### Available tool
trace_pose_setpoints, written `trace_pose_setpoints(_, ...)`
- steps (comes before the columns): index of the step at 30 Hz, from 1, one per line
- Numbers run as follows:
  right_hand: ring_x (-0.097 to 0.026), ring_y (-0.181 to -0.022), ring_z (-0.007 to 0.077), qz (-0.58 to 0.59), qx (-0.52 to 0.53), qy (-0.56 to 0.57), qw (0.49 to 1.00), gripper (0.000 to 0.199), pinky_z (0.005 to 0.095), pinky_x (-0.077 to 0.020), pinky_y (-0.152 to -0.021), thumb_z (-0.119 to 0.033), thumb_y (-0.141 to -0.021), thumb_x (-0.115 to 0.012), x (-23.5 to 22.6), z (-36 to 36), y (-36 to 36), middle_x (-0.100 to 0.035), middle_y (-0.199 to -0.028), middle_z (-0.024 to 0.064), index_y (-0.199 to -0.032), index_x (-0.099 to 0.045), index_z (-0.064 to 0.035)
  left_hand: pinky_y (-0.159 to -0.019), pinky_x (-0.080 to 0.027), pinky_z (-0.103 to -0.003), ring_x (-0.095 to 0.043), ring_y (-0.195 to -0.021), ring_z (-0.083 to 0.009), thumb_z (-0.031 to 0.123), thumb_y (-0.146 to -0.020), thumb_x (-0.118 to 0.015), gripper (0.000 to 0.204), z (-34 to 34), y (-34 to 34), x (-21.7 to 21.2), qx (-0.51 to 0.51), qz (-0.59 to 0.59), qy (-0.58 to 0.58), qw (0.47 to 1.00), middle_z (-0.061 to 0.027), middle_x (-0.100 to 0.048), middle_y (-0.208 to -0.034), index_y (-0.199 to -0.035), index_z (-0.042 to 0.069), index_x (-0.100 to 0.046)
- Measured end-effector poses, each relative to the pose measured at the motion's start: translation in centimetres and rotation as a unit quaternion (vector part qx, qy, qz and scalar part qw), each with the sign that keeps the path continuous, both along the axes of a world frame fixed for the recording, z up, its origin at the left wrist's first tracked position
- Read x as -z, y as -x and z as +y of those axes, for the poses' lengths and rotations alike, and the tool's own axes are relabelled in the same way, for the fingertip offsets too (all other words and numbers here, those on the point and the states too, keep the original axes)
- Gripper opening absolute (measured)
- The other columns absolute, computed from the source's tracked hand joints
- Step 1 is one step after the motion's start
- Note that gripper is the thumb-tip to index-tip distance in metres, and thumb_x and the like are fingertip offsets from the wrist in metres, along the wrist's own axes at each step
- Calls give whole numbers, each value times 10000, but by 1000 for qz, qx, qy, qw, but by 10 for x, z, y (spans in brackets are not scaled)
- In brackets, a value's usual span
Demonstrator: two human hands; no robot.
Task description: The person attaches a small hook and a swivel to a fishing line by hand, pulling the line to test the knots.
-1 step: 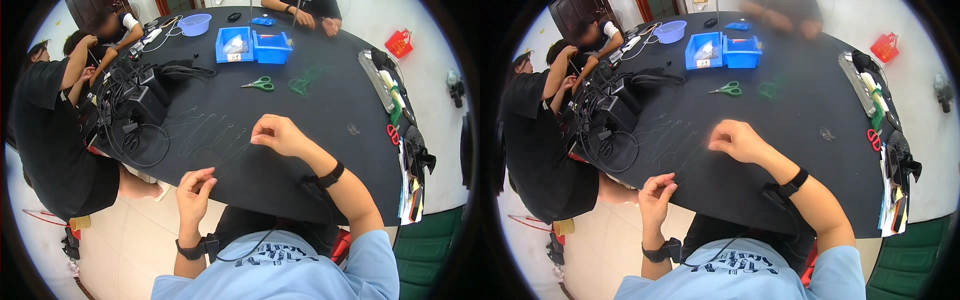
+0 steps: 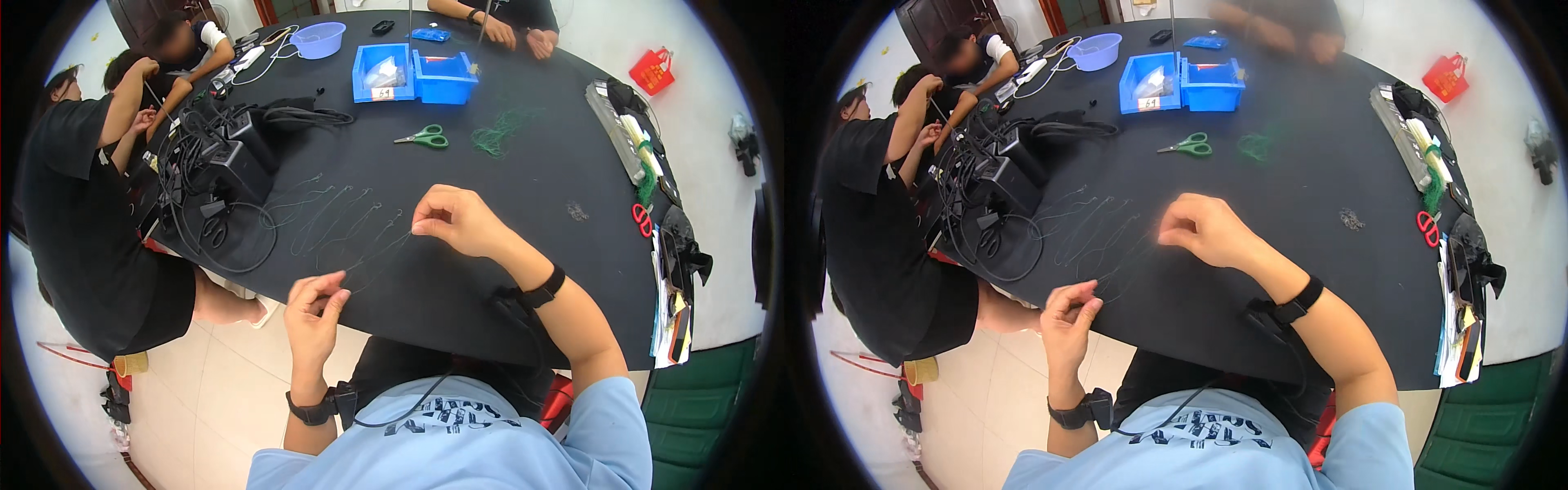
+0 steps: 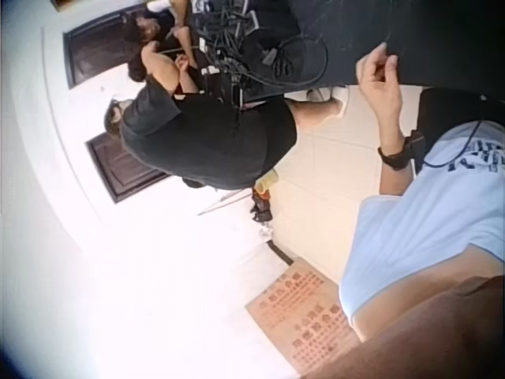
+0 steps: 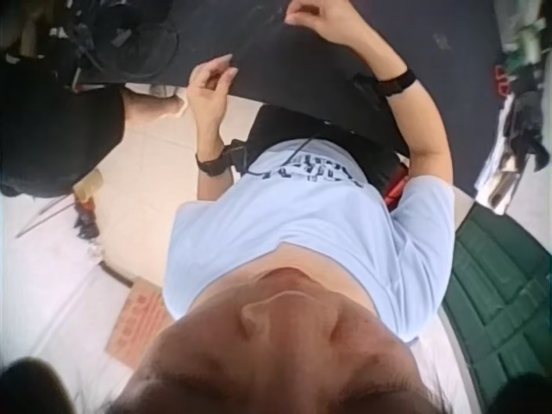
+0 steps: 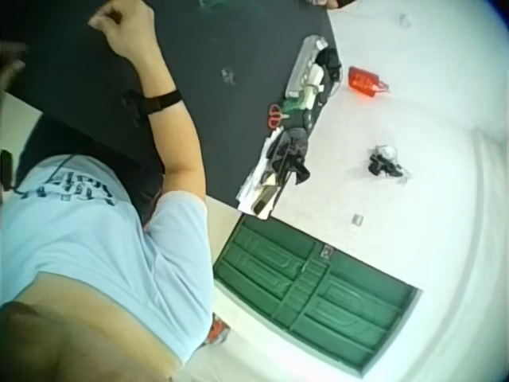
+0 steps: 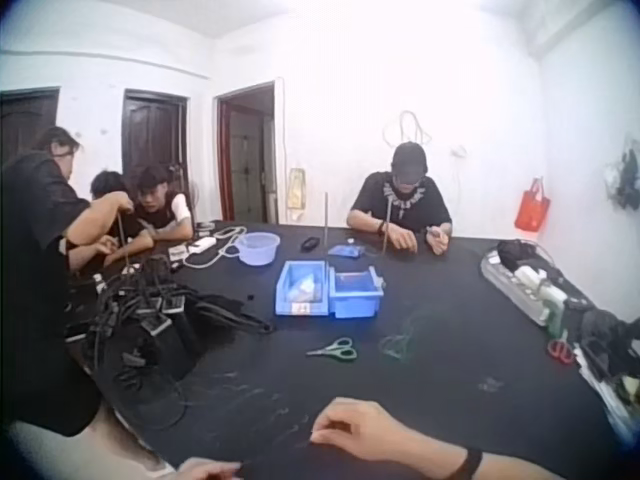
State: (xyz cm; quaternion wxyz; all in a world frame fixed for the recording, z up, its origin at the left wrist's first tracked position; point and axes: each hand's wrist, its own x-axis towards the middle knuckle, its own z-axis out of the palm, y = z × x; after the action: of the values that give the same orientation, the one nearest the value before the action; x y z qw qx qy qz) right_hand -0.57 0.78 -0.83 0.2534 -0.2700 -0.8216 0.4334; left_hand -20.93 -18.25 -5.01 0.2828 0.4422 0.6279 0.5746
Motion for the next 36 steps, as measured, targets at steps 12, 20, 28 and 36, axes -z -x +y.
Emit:
trace_pose_setpoints(12,-599,-744,251,102,-65,-180,976,67,342,-488,-636,-57,-772,-695,-22,-27,-4,-584,-793,70,-787,-630,-49,-654,-444,-189,-598,-764,-76,156,-907,-650,203,47,-48,-35,130,-166,4,977,-89,-695,-961,-1052,14,-665)
trace_pose_setpoints(20,-589,-715,194,112,-96,-85,985,82,304,-471,-624,-85,-798,-707,-22,-27,-16,-593,-791,51,-788,-637,-43,-584,-411,-177,-571,-646,-50,135,-886,-671,105,46,-53,-41,172,-228,26,958,-63,-691,-773,-918,35,-669)
trace_pose_setpoints(28,-571,-705,162,80,-111,-60,989,86,282,-465,-627,-98,-825,-703,-22,-28,-19,-599,-811,43,-862,-649,-42,-573,-398,-170,-592,-666,-50,138,-885,-672,117,39,-47,-41,188,-233,85,950,-38,-686,-792,-926,29,-681)
trace_pose_setpoints(36,-598,-728,174,-16,1,-9,1000,104,314,-491,-670,-138,-829,-696,5,-6,-11,-621,-846,66,-868,-669,-46,-665,-491,-198,-636,-716,-91,61,-871,-677,113,1,-3,-20,95,-77,104,987,-52,-679,-804,-936,-31,-676)
